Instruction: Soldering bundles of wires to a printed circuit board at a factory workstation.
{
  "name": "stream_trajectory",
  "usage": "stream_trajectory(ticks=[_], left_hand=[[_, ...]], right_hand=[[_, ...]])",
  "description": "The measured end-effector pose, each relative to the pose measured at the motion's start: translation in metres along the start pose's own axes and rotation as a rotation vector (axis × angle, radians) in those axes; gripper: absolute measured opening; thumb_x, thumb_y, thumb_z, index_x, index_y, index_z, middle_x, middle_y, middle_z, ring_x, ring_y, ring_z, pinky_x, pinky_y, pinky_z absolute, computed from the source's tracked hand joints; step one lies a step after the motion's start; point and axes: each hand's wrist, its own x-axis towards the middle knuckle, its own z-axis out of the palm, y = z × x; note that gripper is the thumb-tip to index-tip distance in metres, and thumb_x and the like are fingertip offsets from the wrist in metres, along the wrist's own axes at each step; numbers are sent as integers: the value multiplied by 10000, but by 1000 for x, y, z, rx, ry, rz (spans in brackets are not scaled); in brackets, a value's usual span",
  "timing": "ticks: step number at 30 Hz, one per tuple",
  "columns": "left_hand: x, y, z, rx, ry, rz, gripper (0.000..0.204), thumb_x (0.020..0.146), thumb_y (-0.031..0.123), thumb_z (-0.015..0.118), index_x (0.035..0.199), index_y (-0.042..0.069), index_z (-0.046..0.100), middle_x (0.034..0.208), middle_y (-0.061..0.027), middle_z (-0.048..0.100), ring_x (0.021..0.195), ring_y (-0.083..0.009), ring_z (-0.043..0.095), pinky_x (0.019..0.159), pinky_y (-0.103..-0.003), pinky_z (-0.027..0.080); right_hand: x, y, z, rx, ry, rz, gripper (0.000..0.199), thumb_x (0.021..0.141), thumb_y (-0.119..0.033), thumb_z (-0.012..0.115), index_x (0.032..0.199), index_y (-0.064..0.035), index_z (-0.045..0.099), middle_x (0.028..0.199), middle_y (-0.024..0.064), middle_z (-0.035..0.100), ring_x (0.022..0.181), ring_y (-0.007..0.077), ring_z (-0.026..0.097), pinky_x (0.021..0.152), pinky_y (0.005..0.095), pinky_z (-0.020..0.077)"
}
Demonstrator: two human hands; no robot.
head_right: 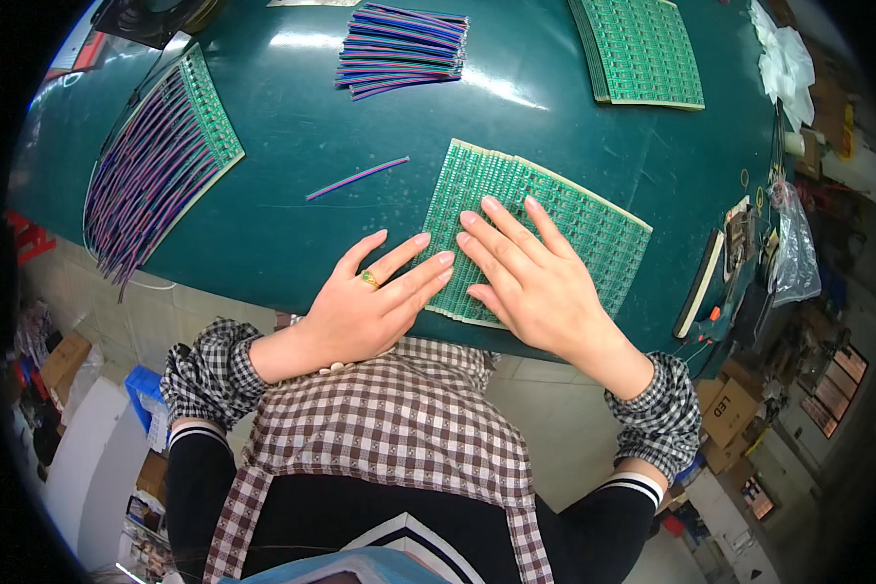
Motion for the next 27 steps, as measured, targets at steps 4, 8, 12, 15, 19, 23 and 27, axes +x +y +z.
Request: stream_trajectory(ticks=[4, 8, 12, 15, 19, 23, 27], left_hand=[[-4, -5, -6, 25, -54, -22, 504, 799, 134, 651, 1300, 86, 633, 1467, -23, 504, 1380, -240, 442, 1117, -511, 346], [-2, -5, -5, 18, -73, -26, 500, 798, 132, 654, 1296, 85, 634, 1465, -23, 508, 1377, -240, 446, 1112, -512, 349], [-2, -5, -5, 17, -12, -8, 386, 862, 178, 596, 1217, 44, 667, 1412, -64, 548, 1349, -253, 471, 1084, -524, 384], [-2, -4, -5, 6, -44, -33, 509, 792, 126, 660, 1298, 87, 629, 1458, -20, 516, 1366, -239, 461, 1110, -510, 350], [-2, -4, -5, 12, -31, -34, 502, 790, 126, 661, 1289, 86, 636, 1454, -19, 521, 1365, -240, 463, 1111, -512, 347], [0, -1, -5, -13, -55, -61, 492, 792, 127, 665, 1282, 86, 641, 1449, -19, 523, 1372, -243, 458, 1117, -516, 342], [3, 2, -2, -9, 7, 12, 497, 798, 133, 670, 1291, 89, 635, 1445, -21, 525, 1381, -249, 452, 1124, -519, 341]], right_hand=[[4, 0, 6, 20, 35, -5, 534, 863, -270, 700, 1324, -28, 578, 1462, 111, 505, 1412, 289, 417, 1180, 527, 282], [3, 0, 6, 39, 35, 11, 532, 862, -266, 701, 1322, -27, 580, 1456, 110, 510, 1408, 287, 422, 1179, 527, 285], [3, 1, 6, 27, 41, -5, 535, 861, -267, 701, 1322, -27, 579, 1452, 110, 513, 1405, 288, 425, 1179, 527, 285], [2, 1, 6, 19, 39, -6, 539, 860, -270, 702, 1325, -27, 575, 1449, 109, 516, 1403, 288, 428, 1179, 528, 286], [2, 1, 8, 26, 49, -3, 552, 861, -279, 700, 1334, -28, 567, 1453, 110, 512, 1405, 290, 425, 1179, 530, 283], [-1, 0, 6, 16, 21, 22, 582, 866, -306, 692, 1358, -31, 547, 1477, 112, 488, 1421, 291, 403, 1185, 531, 265], [-5, 0, 5, 6, 32, 9, 593, 872, -311, 685, 1375, -37, 534, 1490, 111, 474, 1431, 288, 389, 1189, 529, 255]])
